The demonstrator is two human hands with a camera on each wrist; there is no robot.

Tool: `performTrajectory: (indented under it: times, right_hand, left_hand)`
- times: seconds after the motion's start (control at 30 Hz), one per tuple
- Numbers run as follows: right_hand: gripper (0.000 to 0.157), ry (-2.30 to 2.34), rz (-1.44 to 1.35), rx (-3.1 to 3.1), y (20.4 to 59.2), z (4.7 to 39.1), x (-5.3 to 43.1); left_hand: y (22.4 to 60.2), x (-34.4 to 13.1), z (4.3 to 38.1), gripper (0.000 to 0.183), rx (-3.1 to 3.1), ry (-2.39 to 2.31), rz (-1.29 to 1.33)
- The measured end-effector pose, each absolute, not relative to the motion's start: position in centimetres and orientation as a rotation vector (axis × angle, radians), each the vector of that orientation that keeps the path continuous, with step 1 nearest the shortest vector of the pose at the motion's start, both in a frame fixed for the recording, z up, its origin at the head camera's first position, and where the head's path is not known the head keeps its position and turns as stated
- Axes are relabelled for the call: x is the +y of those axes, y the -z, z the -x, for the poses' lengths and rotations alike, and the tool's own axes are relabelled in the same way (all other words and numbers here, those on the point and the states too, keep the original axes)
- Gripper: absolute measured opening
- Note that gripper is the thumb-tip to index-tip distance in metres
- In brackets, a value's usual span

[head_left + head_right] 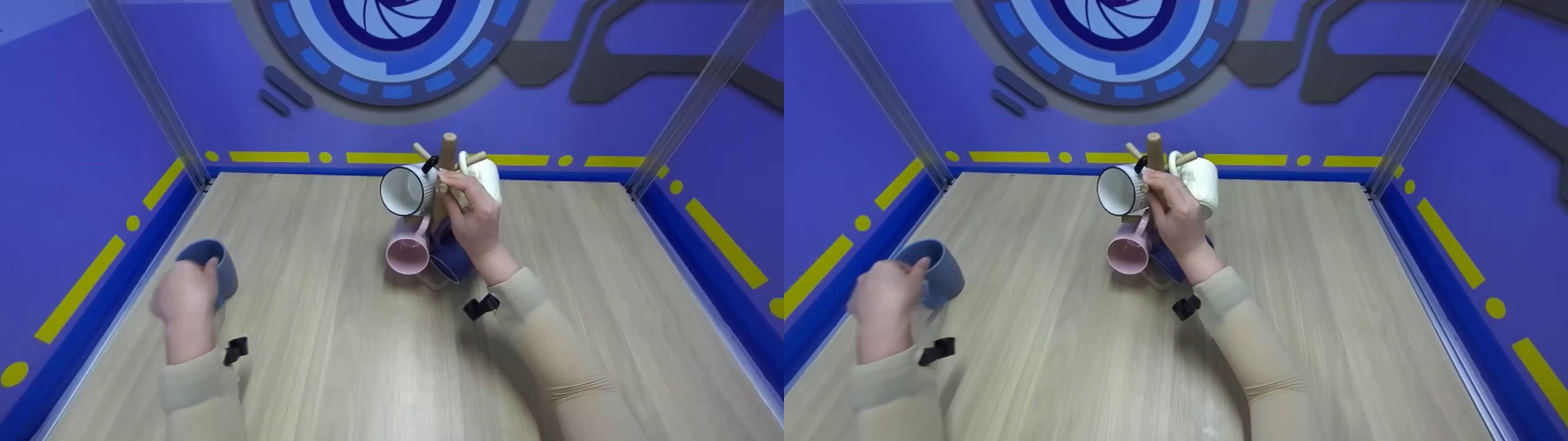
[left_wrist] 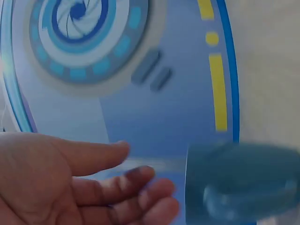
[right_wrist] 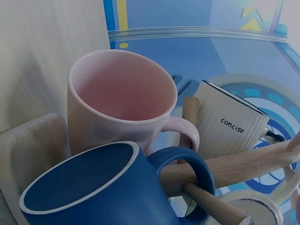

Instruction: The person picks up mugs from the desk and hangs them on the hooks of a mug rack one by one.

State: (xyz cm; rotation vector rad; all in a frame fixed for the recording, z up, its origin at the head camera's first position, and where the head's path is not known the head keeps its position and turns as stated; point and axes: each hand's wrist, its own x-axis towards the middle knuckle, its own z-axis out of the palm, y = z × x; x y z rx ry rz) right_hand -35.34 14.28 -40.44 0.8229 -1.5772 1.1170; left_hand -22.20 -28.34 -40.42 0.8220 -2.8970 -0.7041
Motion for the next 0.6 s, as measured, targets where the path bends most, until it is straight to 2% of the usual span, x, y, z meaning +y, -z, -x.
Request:
performTrajectory:
  times: [0.1,0.2,0.33,0.4,0.53,0.6]
  right_hand:
    - [0.019,-1.119,-0.825,-1.572,40.4,35.3,14.3]
    - [0.019,-1.128,-0.827,-1.562,40.4,35.3,14.4]
    - [0.019,-1.134,-0.821,-1.561,40.4,35.4,14.4]
    - [0.019,-1.129,-0.818,-1.565,40.4,35.4,14.4]
    - [0.019,-1.123,-0.818,-1.569,40.4,35.4,14.3]
    - [0.020,-1.123,-0.823,-1.567,40.4,35.3,14.3]
  left_hand:
    - [40.8,-30.5,21.5,0.058,-3.025,0.711,-0.933]
    - [41.7,-31.4,21.4,0.058,-3.095,0.758,-0.930]
    - [43.2,-31.5,21.9,0.072,-3.111,0.841,-0.859]
    - [43.6,-31.4,22.2,0.068,-3.120,0.858,-0.832]
    - [43.7,-31.5,22.4,0.049,-3.149,0.840,-0.791]
    - [43.5,-31.6,22.4,0.046,-3.142,0.821,-0.794]
